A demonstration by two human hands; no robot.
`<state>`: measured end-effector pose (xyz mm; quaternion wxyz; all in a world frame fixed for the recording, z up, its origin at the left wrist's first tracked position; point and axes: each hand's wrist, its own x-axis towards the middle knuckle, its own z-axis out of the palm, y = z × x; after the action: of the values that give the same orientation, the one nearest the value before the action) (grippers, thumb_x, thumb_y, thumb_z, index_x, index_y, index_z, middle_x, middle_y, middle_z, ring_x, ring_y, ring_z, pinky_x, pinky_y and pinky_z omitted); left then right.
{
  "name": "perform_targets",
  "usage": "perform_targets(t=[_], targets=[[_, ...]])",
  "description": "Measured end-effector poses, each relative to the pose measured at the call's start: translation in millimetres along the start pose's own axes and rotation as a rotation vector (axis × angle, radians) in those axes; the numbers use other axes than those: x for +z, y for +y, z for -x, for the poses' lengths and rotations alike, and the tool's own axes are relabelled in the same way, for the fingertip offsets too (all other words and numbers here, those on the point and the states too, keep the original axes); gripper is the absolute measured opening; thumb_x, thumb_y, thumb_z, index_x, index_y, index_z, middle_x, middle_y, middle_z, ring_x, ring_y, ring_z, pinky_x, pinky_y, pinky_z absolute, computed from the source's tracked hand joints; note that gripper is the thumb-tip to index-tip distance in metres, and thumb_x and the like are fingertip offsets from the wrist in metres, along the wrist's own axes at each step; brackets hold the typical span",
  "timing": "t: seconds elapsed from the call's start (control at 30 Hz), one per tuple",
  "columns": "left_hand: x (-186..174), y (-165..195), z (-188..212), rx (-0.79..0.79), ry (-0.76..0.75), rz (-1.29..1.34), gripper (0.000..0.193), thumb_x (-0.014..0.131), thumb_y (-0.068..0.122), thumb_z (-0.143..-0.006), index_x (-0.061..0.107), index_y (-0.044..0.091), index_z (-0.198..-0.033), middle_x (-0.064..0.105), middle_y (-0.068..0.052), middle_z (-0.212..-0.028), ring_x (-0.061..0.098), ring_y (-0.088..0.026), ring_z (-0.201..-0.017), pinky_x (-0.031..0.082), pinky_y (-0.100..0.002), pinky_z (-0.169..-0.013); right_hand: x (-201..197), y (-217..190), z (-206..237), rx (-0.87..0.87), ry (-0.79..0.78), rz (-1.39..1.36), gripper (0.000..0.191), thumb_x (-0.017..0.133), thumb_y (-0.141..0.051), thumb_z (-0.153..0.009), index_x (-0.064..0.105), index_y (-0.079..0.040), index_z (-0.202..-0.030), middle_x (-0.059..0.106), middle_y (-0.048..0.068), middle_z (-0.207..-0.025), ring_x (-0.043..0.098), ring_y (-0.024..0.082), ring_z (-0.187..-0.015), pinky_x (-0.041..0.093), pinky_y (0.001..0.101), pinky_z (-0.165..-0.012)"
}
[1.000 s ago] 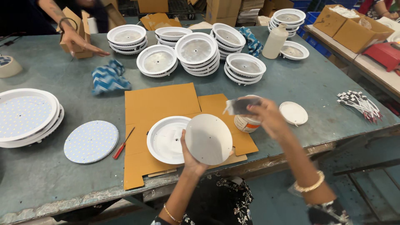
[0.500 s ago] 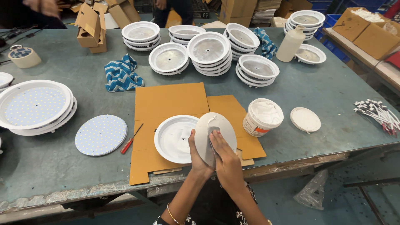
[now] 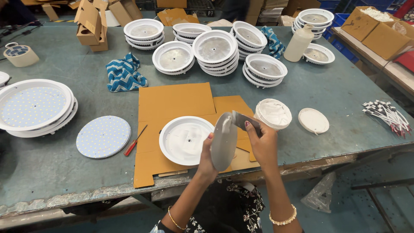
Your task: The person scoops white compound from a tub and spreads it inside white circular housings using a small metal spatula. They then apply the compound to the back of circular LED panels and place them into the housings. The person repeats this process for several units, stacking finished assemblies on the table.
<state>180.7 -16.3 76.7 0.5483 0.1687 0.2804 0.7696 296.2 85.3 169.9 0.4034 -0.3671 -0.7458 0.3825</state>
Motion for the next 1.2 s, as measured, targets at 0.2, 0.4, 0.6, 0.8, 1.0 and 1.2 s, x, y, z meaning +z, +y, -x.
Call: perform_targets(t=[0.2, 0.4, 0.6, 0.8, 1.0, 1.2], targets=[[14.8, 2.4, 4.9, 0.098, -0.016, -0.172, 0.073, 0.054, 0.061, -0.091, 0.045, 0.015, -0.147, 0.049, 0.001, -0.106, 0.051, -0.010, -0.088, 0.049, -0.029, -0.075, 6.8, -1.3, 5.0, -0.040, -0.087, -0.083, 0.026, 0.071, -0.009, -0.091, 0.074, 0.001, -0.115, 0.076, 0.006, -0.092, 0.066, 0.009, -0.083, 0.054, 0.0269, -0.077], [28.2, 2.2, 10.0, 0.155, -0.007, -0.334, 0.077, 0.047, 0.068, -0.090, 0.044, 0.020, -0.150, 0.052, 0.000, -0.102, 0.050, -0.008, -0.082, 0.045, -0.025, -0.065, 8.8, -20.5, 33.1, -0.177, -0.062, -0.099, 0.026, 0.068, -0.002, -0.090, 0.073, 0.000, -0.116, 0.075, 0.009, -0.107, 0.073, 0.013, -0.095, 0.057, 0.0261, -0.083], [5.3, -19.8, 5.1, 0.098, 0.003, -0.086, 0.073, 0.050, 0.069, -0.103, 0.052, 0.002, -0.133, 0.057, -0.008, -0.105, 0.056, -0.016, -0.089, 0.049, -0.031, -0.071, 5.1, -21.2, 57.7, -0.258, -0.086, -0.081, 0.022, 0.066, -0.002, -0.093, 0.075, 0.000, -0.113, 0.074, 0.009, -0.105, 0.071, 0.015, -0.094, 0.056, 0.0280, -0.083], [-12.4, -31.8, -0.4, 0.047, 0.113, 0.045, 0.066, 0.049, 0.066, -0.088, 0.051, 0.015, -0.130, 0.060, -0.005, -0.118, 0.061, -0.018, -0.107, 0.057, -0.041, -0.090, -4.5, 14.9, 31.9, 0.143, 0.006, -0.186, 0.022, 0.073, -0.012, -0.090, 0.075, 0.004, -0.105, 0.078, 0.006, -0.089, 0.068, 0.011, -0.081, 0.053, 0.0277, -0.075], [-3.6, -30.9, 7.2, 0.271, -0.086, -0.179, 0.094, 0.054, 0.073, -0.094, 0.039, 0.009, -0.162, 0.052, -0.014, -0.128, 0.050, -0.024, -0.110, 0.043, -0.041, -0.095, 5.2, 37.7, 23.6, 0.245, -0.003, 0.008, 0.027, 0.074, -0.021, -0.090, 0.076, 0.004, -0.102, 0.073, 0.009, -0.077, 0.060, 0.014, -0.066, 0.048, 0.0322, -0.061], [25.4, -13.4, 19.0, 0.336, -0.093, -0.489, 0.122, 0.052, 0.088, -0.075, 0.024, 0.010, -0.163, 0.029, -0.013, -0.168, 0.028, -0.030, -0.155, 0.026, -0.050, -0.117, 4.2, 38.2, 15.9, 0.227, -0.050, -0.078, 0.024, 0.075, -0.020, -0.090, 0.073, 0.004, -0.094, 0.066, 0.004, -0.072, 0.056, 0.011, -0.062, 0.044, 0.0306, -0.056]])
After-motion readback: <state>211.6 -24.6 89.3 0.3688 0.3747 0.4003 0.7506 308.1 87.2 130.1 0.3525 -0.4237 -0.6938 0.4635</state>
